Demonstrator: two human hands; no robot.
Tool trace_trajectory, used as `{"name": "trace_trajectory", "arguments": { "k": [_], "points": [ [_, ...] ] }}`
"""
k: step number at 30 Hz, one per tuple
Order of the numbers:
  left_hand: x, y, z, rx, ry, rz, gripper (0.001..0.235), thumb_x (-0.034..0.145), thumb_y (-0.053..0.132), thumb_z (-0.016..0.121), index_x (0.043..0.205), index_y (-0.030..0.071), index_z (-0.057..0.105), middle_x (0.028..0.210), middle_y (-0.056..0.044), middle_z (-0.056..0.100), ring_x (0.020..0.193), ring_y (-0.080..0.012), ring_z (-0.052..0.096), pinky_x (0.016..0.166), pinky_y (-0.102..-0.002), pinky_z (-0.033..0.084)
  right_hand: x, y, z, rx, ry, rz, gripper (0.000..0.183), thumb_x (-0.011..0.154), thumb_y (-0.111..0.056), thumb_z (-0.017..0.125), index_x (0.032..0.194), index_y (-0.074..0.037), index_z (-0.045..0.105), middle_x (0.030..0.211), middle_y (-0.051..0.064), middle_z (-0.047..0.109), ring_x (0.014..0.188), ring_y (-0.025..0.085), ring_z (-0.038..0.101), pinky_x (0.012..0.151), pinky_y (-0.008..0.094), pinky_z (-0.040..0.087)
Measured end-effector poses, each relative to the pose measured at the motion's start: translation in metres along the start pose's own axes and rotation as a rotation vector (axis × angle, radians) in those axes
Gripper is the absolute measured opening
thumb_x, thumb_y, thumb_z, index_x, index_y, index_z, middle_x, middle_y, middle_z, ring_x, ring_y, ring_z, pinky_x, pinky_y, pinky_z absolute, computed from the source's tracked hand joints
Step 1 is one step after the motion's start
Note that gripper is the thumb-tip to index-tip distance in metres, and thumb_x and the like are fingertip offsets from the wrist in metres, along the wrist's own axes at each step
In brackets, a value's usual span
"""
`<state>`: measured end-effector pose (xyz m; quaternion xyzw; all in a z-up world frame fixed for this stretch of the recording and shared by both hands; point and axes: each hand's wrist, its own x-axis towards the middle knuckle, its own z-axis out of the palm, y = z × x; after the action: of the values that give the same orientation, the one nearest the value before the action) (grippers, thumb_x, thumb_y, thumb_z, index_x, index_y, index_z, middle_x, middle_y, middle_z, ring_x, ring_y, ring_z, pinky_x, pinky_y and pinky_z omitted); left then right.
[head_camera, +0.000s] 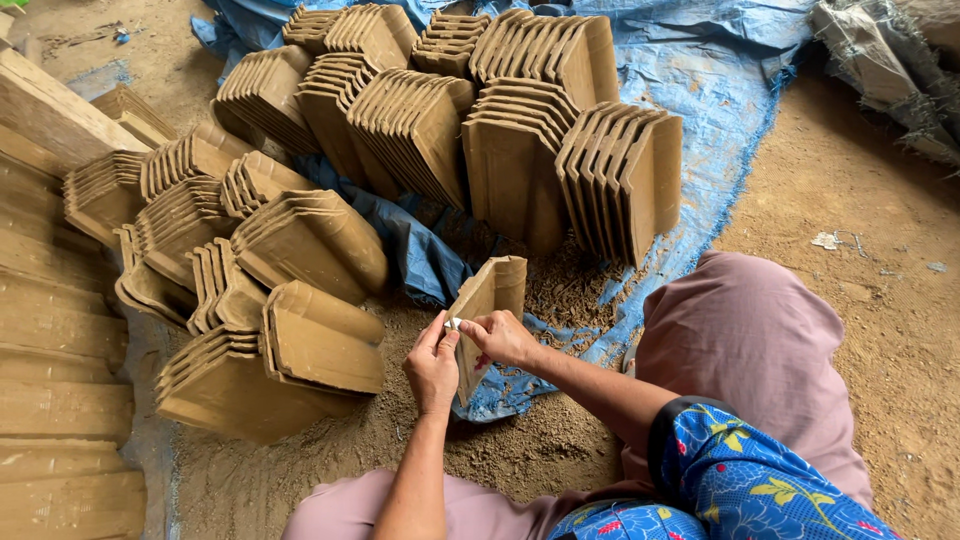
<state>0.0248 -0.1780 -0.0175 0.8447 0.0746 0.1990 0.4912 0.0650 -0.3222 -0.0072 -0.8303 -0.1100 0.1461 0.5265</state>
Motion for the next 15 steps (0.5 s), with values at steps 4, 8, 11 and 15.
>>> {"name": "trace_trajectory", "arguments": {
  "k": [4, 8, 11, 15],
  "points": [
    [-0.004, -0.006, 0.001, 0.027, 0.038, 0.064, 0.035, 0.079, 0.017, 0.071, 0.114, 0.019, 0.071, 0.107, -0.007, 0.070, 0.100, -0.0256, 0.066, 0.085, -0.036, 0.052, -0.010, -0.008, 0.000, 0.035, -0.015, -0.011, 0.053, 0.089, -0.050, 0.050, 0.052, -0.013, 0.049, 0.046, 0.009, 0.059, 0.055, 0.026, 0.058, 0.059, 0.032, 0.046],
    [-0.008, -0.006, 0.001, 0.055, 0.064, 0.099, 0.035, 0.079, 0.015, 0.070, 0.114, 0.016, 0.070, 0.107, -0.010, 0.070, 0.098, -0.0280, 0.067, 0.084, -0.037, 0.053, -0.020, -0.017, 0.000, 0.038, -0.030, -0.043, 0.053, 0.090, -0.048, 0.050, 0.053, -0.011, 0.050, 0.050, 0.016, 0.057, 0.054, 0.031, 0.054, 0.058, 0.035, 0.045],
    [-0.011, -0.007, 0.002, 0.082, 0.083, 0.118, 0.035, 0.080, 0.015, 0.070, 0.115, 0.016, 0.070, 0.106, -0.010, 0.070, 0.098, -0.0285, 0.067, 0.083, -0.038, 0.053, -0.015, -0.009, 0.004, 0.058, -0.031, -0.050, 0.052, 0.090, -0.047, 0.051, 0.053, -0.011, 0.049, 0.049, 0.015, 0.057, 0.054, 0.030, 0.054, 0.059, 0.034, 0.045],
    [-0.013, -0.003, 0.002, 0.115, 0.103, 0.110, 0.034, 0.081, 0.016, 0.068, 0.115, 0.017, 0.070, 0.103, -0.010, 0.071, 0.095, -0.0303, 0.067, 0.081, -0.039, 0.054, -0.012, -0.005, 0.007, 0.052, -0.052, -0.041, 0.054, 0.090, -0.052, 0.050, 0.053, -0.012, 0.050, 0.048, 0.011, 0.060, 0.054, 0.028, 0.058, 0.059, 0.031, 0.046]
  ]
}}
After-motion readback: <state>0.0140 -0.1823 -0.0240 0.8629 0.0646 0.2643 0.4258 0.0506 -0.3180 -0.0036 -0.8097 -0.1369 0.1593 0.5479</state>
